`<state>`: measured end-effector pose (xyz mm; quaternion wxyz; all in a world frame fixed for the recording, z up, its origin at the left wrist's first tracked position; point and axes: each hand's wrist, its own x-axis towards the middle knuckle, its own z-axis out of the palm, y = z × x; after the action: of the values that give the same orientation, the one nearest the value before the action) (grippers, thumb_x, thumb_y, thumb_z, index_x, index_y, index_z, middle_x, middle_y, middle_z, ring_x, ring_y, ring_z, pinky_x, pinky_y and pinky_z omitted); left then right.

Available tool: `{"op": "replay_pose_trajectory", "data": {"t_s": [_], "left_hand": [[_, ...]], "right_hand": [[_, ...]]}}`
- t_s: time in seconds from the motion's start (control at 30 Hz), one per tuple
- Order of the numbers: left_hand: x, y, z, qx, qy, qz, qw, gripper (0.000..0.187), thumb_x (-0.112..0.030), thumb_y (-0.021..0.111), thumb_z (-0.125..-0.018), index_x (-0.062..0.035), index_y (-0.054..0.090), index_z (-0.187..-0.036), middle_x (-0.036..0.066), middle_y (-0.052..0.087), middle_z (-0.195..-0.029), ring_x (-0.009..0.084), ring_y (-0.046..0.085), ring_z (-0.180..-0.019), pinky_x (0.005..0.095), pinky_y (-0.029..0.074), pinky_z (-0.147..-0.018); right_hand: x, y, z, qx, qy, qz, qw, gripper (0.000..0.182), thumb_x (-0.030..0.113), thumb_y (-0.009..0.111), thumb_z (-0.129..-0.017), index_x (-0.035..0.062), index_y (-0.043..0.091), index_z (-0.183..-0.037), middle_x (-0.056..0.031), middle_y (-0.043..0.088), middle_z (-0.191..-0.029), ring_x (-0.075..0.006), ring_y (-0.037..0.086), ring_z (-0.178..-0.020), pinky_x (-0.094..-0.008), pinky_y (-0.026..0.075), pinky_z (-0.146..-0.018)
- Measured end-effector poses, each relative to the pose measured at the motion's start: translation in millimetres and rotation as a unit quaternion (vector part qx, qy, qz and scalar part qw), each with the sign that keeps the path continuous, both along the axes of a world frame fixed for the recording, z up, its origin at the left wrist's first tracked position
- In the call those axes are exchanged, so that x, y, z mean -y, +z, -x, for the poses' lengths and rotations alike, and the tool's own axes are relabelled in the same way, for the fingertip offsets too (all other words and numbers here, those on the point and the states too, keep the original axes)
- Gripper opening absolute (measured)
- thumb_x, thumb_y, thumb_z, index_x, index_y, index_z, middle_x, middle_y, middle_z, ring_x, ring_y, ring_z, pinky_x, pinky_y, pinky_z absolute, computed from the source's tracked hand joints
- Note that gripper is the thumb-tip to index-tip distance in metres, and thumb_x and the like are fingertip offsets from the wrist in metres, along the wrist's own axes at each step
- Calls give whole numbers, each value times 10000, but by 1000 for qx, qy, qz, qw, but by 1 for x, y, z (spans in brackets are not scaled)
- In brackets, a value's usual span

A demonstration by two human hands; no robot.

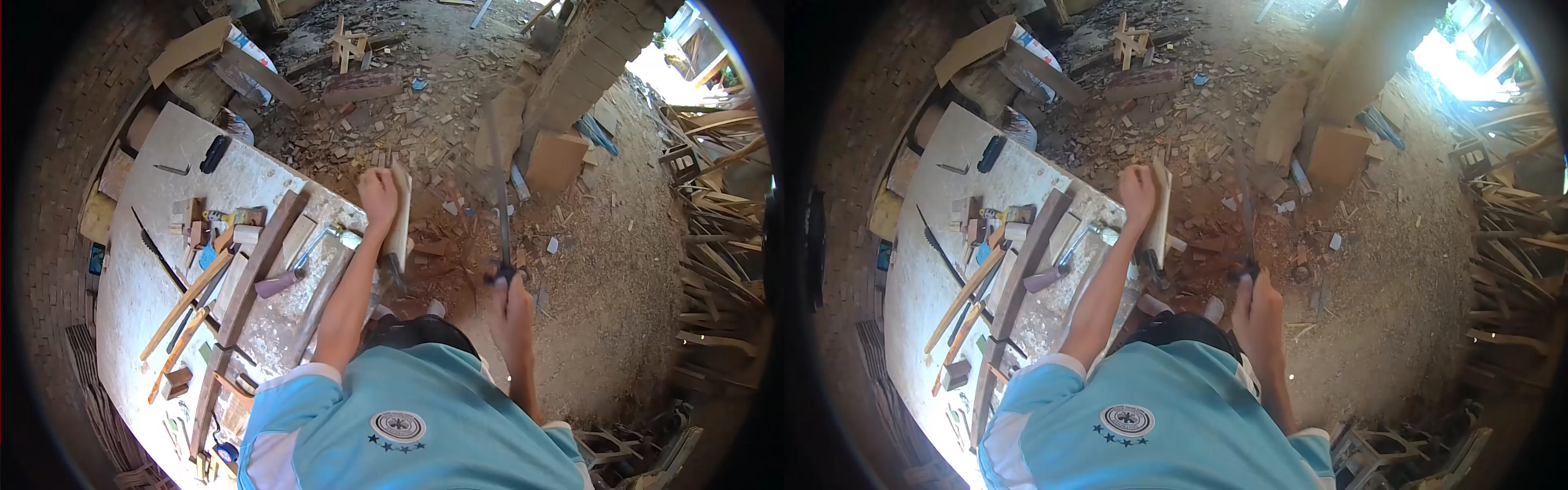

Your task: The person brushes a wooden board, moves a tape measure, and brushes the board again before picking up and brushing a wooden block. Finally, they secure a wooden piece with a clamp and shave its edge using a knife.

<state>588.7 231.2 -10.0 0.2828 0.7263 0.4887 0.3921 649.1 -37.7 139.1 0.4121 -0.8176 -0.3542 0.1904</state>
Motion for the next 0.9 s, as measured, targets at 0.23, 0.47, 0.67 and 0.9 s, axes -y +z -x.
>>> {"op": "replay_pose_trajectory", "data": {"t_s": [0.23, 0.47, 0.67, 0.9], "left_hand": [[155, 100, 40, 164, -243, 383, 876, 357, -299, 484, -919, 41, 588, -955, 74, 604, -869, 114, 538, -780, 255, 434, -714], [175, 90, 63, 155, -130, 314, 928, 292, -243, 396, -966, -1, 558, -941, 4, 560, -700, 56, 538, -640, 222, 426, -534], [184, 101, 79, -110, -126, 71, 983, 280, -233, 509, -898, 35, 490, -818, 252, 545, -653, 443, 522, -605, 462, 407, -538], [180, 124, 99, 132, -227, 388, 883, 337, -277, 475, -934, -34, 441, -704, 45, 450, -466, 118, 440, -361, 269, 329, -346]], "right_hand": [[-34, -59, 26, -2, 77, -92, 993, 560, 25, 501, -799, -3, 315, -1327, -253, 430, -1090, -388, 480, -974, -401, 406, -848], [-20, -71, -7, -142, 164, -162, 963, 564, 64, 572, -788, 21, 378, -1316, -84, 446, -1015, -151, 493, -889, -262, 433, -767], [-105, -17, -1, -439, 91, -303, 841, 321, 318, 428, -939, 57, 462, -1123, -14, 459, -810, -105, 464, -716, -242, 407, -671], [-133, 3, 12, -677, 179, -288, 653, 461, 589, 330, -891, 172, 321, -695, 77, 226, -538, -25, 163, -390, -196, 115, -323]]}}
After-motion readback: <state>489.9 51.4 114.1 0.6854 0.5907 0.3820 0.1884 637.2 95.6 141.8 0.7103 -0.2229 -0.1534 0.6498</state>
